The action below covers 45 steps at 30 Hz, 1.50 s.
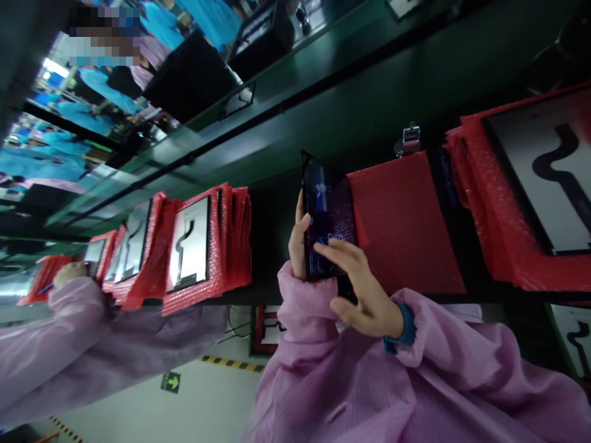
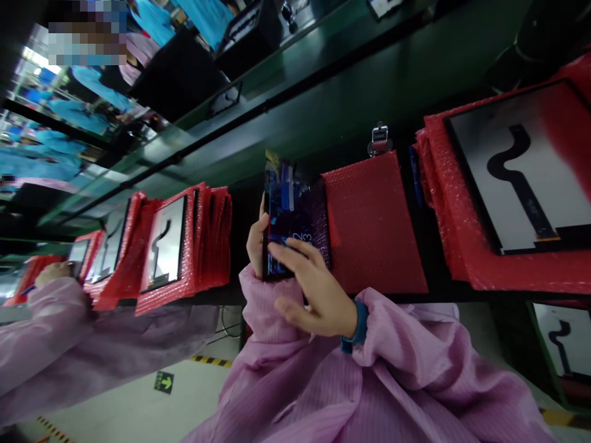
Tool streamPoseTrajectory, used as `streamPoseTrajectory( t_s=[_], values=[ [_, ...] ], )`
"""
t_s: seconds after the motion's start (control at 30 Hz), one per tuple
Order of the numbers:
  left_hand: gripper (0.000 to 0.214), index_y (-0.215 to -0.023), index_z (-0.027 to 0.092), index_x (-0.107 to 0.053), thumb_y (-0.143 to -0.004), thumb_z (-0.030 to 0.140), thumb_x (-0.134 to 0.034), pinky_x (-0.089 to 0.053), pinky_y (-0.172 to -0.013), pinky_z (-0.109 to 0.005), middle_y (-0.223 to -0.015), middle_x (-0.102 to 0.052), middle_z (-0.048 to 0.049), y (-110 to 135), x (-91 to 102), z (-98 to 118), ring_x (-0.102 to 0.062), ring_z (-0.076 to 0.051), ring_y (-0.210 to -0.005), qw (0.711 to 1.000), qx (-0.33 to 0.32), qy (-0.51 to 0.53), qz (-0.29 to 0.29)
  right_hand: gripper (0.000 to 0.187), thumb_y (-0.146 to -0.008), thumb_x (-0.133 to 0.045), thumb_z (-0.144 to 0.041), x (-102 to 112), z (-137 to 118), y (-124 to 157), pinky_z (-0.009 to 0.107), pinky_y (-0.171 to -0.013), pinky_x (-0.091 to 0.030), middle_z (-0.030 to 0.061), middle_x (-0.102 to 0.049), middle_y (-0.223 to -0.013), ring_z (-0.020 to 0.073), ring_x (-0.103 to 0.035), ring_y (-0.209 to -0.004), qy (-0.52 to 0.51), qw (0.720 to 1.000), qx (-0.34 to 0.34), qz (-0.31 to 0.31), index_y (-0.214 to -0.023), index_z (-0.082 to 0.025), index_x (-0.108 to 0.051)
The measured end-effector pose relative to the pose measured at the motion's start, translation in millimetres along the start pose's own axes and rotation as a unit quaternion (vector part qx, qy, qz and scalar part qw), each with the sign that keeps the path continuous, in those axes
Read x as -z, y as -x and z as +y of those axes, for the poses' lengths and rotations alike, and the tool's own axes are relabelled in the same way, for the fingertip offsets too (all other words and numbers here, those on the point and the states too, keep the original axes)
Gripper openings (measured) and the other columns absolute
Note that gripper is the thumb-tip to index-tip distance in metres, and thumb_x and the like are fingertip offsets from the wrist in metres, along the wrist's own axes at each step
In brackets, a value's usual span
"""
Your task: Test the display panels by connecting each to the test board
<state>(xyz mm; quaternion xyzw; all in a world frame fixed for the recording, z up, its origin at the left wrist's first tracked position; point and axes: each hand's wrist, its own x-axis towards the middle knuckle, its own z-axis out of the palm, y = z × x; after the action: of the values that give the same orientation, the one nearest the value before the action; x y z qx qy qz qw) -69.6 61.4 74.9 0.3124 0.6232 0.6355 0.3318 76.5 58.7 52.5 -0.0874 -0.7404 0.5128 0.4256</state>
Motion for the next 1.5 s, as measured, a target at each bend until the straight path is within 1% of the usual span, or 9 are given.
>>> streamPoseTrajectory(
  t_s=[0.13, 0.23, 0.47, 0.67, 0.77, 0.97, 1.17, 1.33, 1.5],
  values=[
    [0.045, -0.142, 0.035, -0.053, -0.099, 0.04, -0.039, -0.049, -0.115, -0.044, -0.14, -0.064, 0.0025, -0.3, -3.2, 3.1, -0.056, -0.024, -0.137, 0.997, -0.011, 0.074, -0.005, 0.069, -0.096, -0.049, -0.053, 9.0, 30.2, -9.3, 0.061, -0.122, -0.028, 0.0156, -0.04, -0.154, 0.0311, -0.033, -0.145, 0.032, 0.974, -0.21, 0.078, -0.154, -0.021, -0.027],
    [0.044, -0.14, 0.034, -0.056, -0.098, 0.042, -0.044, -0.049, -0.115, -0.045, -0.134, -0.067, 0.0009, -0.8, -3.6, 5.2, -0.056, -0.025, -0.136, 0.998, -0.027, 0.064, -0.003, 0.078, -0.09, -0.056, -0.055, 13.3, 52.1, -18.6, 0.064, -0.122, -0.023, 0.0185, -0.041, -0.151, 0.0334, -0.032, -0.145, 0.024, 0.957, -0.273, 0.091, -0.152, -0.019, -0.026],
    [0.045, -0.142, 0.041, -0.052, -0.1, 0.047, -0.039, -0.051, -0.114, -0.045, -0.14, -0.063, 0.0063, -0.2, -3.5, 3.6, -0.056, -0.024, -0.137, 1.0, -0.02, 0.021, -0.005, 0.066, -0.095, -0.053, -0.047, 17.6, 45.2, -21.3, 0.051, -0.128, -0.021, 0.0125, -0.037, -0.157, 0.0208, -0.033, -0.151, -0.122, 0.978, -0.148, 0.084, -0.149, -0.029, -0.02],
    [0.049, -0.145, 0.035, -0.051, -0.096, 0.042, -0.046, -0.049, -0.115, -0.042, -0.147, -0.059, 0.0045, -0.2, -2.5, -0.3, -0.054, -0.024, -0.139, 0.997, -0.032, 0.071, -0.014, 0.058, -0.092, -0.054, -0.045, 15.7, 63.1, -16.4, 0.055, -0.124, -0.027, 0.0138, -0.047, -0.145, 0.0257, -0.042, -0.142, -0.048, 0.957, -0.234, 0.166, -0.142, -0.025, -0.033],
    [0.048, -0.144, 0.035, -0.051, -0.097, 0.041, -0.046, -0.052, -0.112, -0.045, -0.143, -0.062, 0.0023, 0.3, -4.4, 3.1, -0.057, -0.026, -0.136, 0.996, -0.029, 0.076, -0.02, 0.067, -0.09, -0.056, -0.048, 12.6, 60.8, -13.6, 0.058, -0.121, -0.03, 0.0175, -0.047, -0.145, 0.0295, -0.041, -0.141, -0.016, 0.958, -0.257, 0.127, -0.146, -0.021, -0.031],
    [0.052, -0.15, 0.036, -0.043, -0.101, 0.033, -0.026, -0.054, -0.109, -0.043, -0.143, -0.063, 0.0022, 2.2, -10.7, 9.4, -0.061, -0.021, -0.132, 1.0, -0.006, -0.012, 0.004, 0.065, -0.096, -0.053, -0.051, 20.5, 26.8, -21.4, 0.05, -0.125, -0.03, 0.0114, -0.04, -0.156, 0.0244, -0.036, -0.147, -0.056, 0.992, -0.114, 0.005, -0.152, -0.028, -0.027],
    [0.05, -0.149, 0.036, -0.043, -0.1, 0.035, -0.033, -0.05, -0.114, -0.042, -0.145, -0.06, 0.0045, 2.9, -12.4, 5.6, -0.057, -0.021, -0.136, 0.998, -0.007, 0.067, -0.022, 0.077, -0.092, -0.05, -0.066, 25.9, 42.9, -46.3, 0.056, -0.127, -0.024, 0.014, -0.034, -0.159, 0.0278, -0.031, -0.15, -0.064, 0.954, -0.282, 0.077, -0.152, -0.024, -0.026],
    [0.049, -0.151, 0.038, -0.04, -0.103, 0.04, -0.034, -0.05, -0.113, -0.044, -0.148, -0.058, 0.0044, 7.0, -13.8, 0.1, -0.053, -0.023, -0.139, 0.997, -0.029, 0.062, -0.044, 0.077, -0.093, -0.049, -0.068, 40.8, 21.0, -68.5, 0.048, -0.113, -0.047, 0.013, -0.048, -0.148, 0.0237, -0.058, -0.129, -0.162, 0.97, -0.179, -0.002, -0.153, -0.026, -0.022],
    [0.05, -0.155, 0.037, -0.035, -0.105, 0.041, -0.028, -0.049, -0.115, -0.042, -0.154, -0.052, 0.0056, 4.7, -12.4, -4.5, -0.052, -0.022, -0.14, 0.998, -0.045, 0.0, -0.032, 0.069, -0.096, -0.038, -0.073, 72.5, 39.5, -89.7, 0.046, -0.116, -0.044, 0.0073, -0.055, -0.137, 0.0196, -0.062, -0.12, -0.099, 0.979, -0.156, 0.087, -0.147, -0.027, -0.033]
  ],
)
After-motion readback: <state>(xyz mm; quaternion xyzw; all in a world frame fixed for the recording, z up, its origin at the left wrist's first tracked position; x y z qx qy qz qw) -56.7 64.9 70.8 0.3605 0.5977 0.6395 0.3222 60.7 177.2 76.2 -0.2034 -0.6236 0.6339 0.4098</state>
